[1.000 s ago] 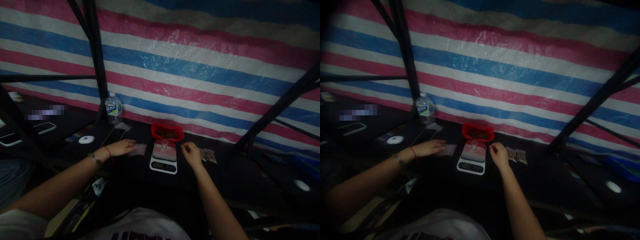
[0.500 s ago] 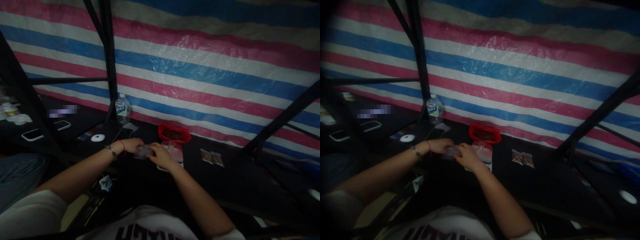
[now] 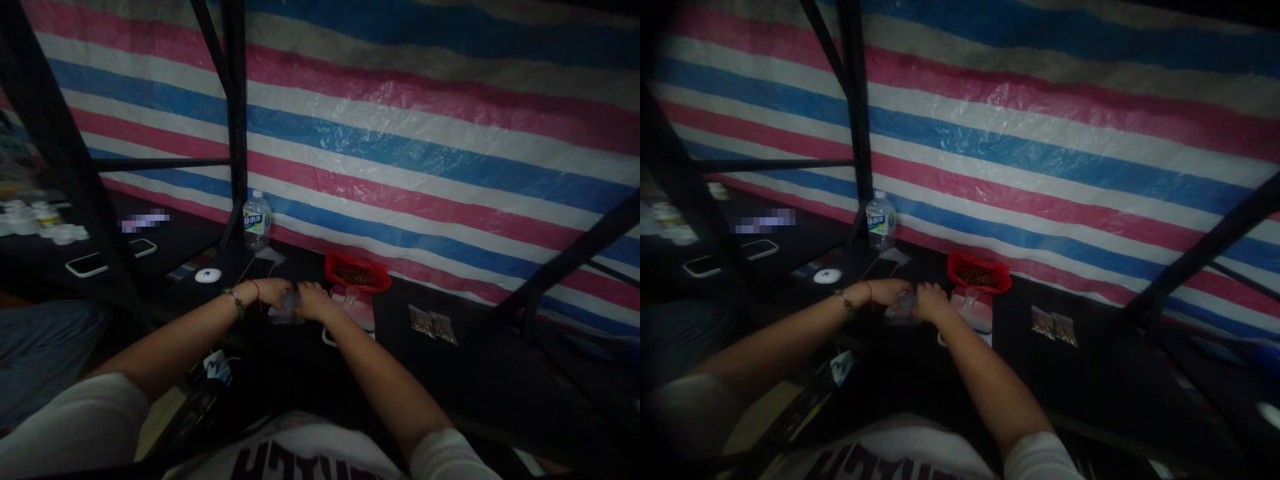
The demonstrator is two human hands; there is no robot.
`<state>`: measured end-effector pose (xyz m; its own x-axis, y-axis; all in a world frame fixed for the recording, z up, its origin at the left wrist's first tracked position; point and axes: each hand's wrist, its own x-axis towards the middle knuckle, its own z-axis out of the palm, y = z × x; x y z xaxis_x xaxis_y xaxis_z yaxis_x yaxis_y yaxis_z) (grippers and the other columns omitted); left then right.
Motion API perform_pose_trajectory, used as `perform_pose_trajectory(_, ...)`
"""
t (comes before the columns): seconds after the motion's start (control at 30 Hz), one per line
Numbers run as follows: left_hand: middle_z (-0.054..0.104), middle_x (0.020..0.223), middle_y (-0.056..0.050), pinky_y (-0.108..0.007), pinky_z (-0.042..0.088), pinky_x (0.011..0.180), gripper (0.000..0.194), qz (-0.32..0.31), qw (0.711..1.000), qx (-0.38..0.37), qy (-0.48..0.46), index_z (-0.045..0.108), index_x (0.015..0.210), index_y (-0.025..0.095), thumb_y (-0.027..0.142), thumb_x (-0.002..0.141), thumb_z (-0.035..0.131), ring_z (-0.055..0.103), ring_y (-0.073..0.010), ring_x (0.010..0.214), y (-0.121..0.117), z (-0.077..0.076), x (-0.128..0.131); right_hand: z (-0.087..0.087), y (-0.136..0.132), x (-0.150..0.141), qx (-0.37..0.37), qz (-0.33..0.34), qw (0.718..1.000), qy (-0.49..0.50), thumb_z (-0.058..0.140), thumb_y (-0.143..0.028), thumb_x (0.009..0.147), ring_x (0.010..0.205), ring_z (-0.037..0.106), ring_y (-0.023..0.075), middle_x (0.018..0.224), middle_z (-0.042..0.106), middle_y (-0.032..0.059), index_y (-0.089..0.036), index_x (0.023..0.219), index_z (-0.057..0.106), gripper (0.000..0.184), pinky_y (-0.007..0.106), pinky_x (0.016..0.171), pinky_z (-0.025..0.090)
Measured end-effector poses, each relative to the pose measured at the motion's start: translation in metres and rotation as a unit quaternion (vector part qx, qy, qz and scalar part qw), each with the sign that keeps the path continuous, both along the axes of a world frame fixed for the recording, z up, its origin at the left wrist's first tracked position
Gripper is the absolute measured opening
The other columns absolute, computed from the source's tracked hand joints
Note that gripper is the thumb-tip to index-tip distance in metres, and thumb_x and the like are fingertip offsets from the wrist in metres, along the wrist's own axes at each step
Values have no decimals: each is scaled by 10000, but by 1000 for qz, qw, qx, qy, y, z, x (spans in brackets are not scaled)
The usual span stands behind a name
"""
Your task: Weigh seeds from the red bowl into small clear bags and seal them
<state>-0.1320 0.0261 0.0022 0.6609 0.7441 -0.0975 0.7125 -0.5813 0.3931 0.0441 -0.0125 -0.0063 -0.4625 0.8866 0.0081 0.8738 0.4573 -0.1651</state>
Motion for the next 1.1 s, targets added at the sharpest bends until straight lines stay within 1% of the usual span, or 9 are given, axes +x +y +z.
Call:
perform_pose_trajectory(0.1, 675, 958, -83, -298, 473, 733, 396, -7, 999, 7, 46, 653, 929, 151, 242, 554, 739, 623, -231, 826, -7, 0, -3, 1, 6, -3, -7, -12, 1000, -26, 702, -409, 684, 1132, 541, 343, 1223, 595, 190, -129, 1282, 507, 689, 431, 893, 436)
perform_pose_trajectory(0.27, 649, 986, -62, -293, 466, 776, 394, 29, 998, 16, -50, 570, 1063, 170, 151, 669, 577, 615, -214, 891, -30, -5, -18, 8, 3, -5, -58, 27, 998, -11, 675, -290, 713, 867, 654, 258, 947, 702, 112, -170, 954, 689, 270, 308, 721, 463)
perform_pose_trajectory(0.5, 589, 1088, -86, -362, 435, 956, 199, 74, 960, 137, -231, 570, 965, 176, 178, 790, 475, 546, -215, 1062, -60, -4, -34, 27, -22, -8, 59, 58, 990, 113, 503, -145, 844, 893, 593, 177, 969, 613, 70, -191, 951, 668, 201, 281, 796, 450)
perform_pose_trajectory(0.63, 609, 1019, -60, -373, 466, 907, 135, 122, 943, 91, -296, 532, 938, 192, 237, 843, 448, 574, -202, 986, -73, -14, -40, 9, -41, -14, 79, 46, 968, 234, 530, -137, 820, 1053, 551, 187, 1128, 565, 76, -210, 1104, 613, 305, 318, 910, 451)
perform_pose_trajectory(0.73, 606, 943, -44, -378, 482, 871, 158, 154, 934, 48, -319, 506, 969, 194, 239, 824, 463, 591, -197, 921, -77, -34, -41, -17, -48, -19, 42, -14, 939, 342, 630, -136, 721, 1145, 526, 207, 1285, 511, 94, -231, 1352, 421, 672, 359, 959, 450)
perform_pose_trajectory(0.83, 602, 982, -50, -384, 471, 902, 307, 183, 902, 12, -392, 447, 1075, 193, 183, 769, 476, 596, -193, 965, -76, -48, -39, -35, -50, -23, -39, -81, 909, 406, 665, -142, 680, 982, 616, 196, 1107, 634, 63, -220, 1439, 280, 854, 363, 897, 490)
perform_pose_trajectory(0.9, 597, 1008, -53, -385, 467, 909, 420, 203, 874, -10, -441, 403, 1137, 192, 139, 725, 466, 593, -187, 985, -73, -50, -36, -37, -49, -24, -53, -87, 902, 419, 630, -144, 709, 919, 635, 184, 1023, 670, 41, -213, 1382, 390, 718, 349, 881, 493)
perform_pose_trajectory(1.0, 586, 1049, -59, -396, 461, 923, 508, 212, 852, -32, -478, 395, 1154, 196, 89, 659, 443, 580, -186, 1015, -69, -47, -29, -32, -47, -23, -46, -69, 912, 403, 565, -152, 754, 920, 636, 179, 1021, 683, 31, -219, 1094, 631, 353, 328, 867, 492)
perform_pose_trajectory(1.1, 581, 1042, -57, -404, 456, 936, 521, 216, 847, -48, -484, 411, 1105, 196, 54, 605, 425, 575, -185, 1024, -67, -48, -24, -30, -48, -22, -52, -66, 927, 364, 598, -166, 733, 895, 636, 184, 978, 695, 17, -224, 973, 671, 257, 325, 840, 492)
